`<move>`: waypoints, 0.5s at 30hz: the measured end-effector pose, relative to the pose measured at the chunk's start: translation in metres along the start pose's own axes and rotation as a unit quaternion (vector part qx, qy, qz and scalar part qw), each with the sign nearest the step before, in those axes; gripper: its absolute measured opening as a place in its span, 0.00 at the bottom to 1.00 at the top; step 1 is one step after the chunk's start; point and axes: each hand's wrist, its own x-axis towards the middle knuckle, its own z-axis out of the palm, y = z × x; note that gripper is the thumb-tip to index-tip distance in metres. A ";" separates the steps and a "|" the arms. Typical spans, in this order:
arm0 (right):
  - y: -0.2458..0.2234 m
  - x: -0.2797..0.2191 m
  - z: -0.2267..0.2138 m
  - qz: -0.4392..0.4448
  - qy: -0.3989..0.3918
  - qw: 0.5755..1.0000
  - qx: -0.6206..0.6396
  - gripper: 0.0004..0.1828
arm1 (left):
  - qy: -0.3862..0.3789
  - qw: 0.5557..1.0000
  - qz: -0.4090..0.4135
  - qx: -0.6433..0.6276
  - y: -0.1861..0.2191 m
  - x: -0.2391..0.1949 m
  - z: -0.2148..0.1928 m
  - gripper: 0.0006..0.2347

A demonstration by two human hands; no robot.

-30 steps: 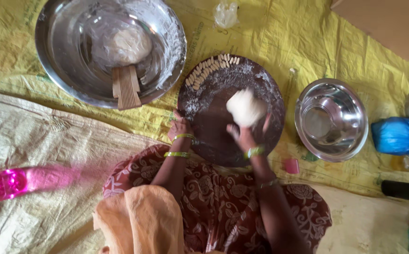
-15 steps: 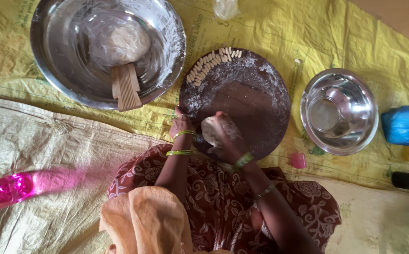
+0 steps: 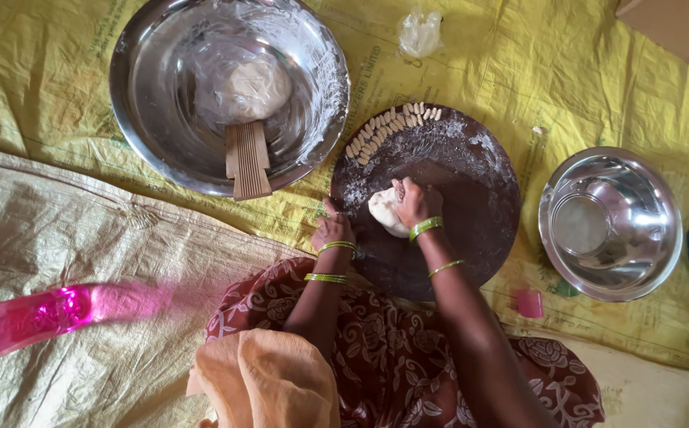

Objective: The person kneads a ball of dough on a round wooden board, repeatedly pressing and folding it. They then pour liquid from a pink bottle onto the dough and continue kneading to incorporate it.

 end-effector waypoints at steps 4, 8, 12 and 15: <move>-0.001 -0.038 0.004 0.013 0.055 0.998 0.032 0.18 | 0.063 0.998 0.016 0.021 -0.008 0.021 0.020 0.39; -0.006 -0.071 -0.009 -0.005 0.056 0.998 0.034 0.17 | 0.048 0.999 0.011 -0.001 -0.007 0.033 0.022 0.44; -0.003 -0.062 -0.058 0.169 -0.103 0.893 0.403 0.21 | -0.001 1.000 0.006 -0.015 -0.006 0.019 0.003 0.52; 0.027 -0.043 -0.152 0.299 -0.047 0.709 0.637 0.27 | -0.015 0.999 0.000 -0.032 -0.006 0.002 -0.003 0.53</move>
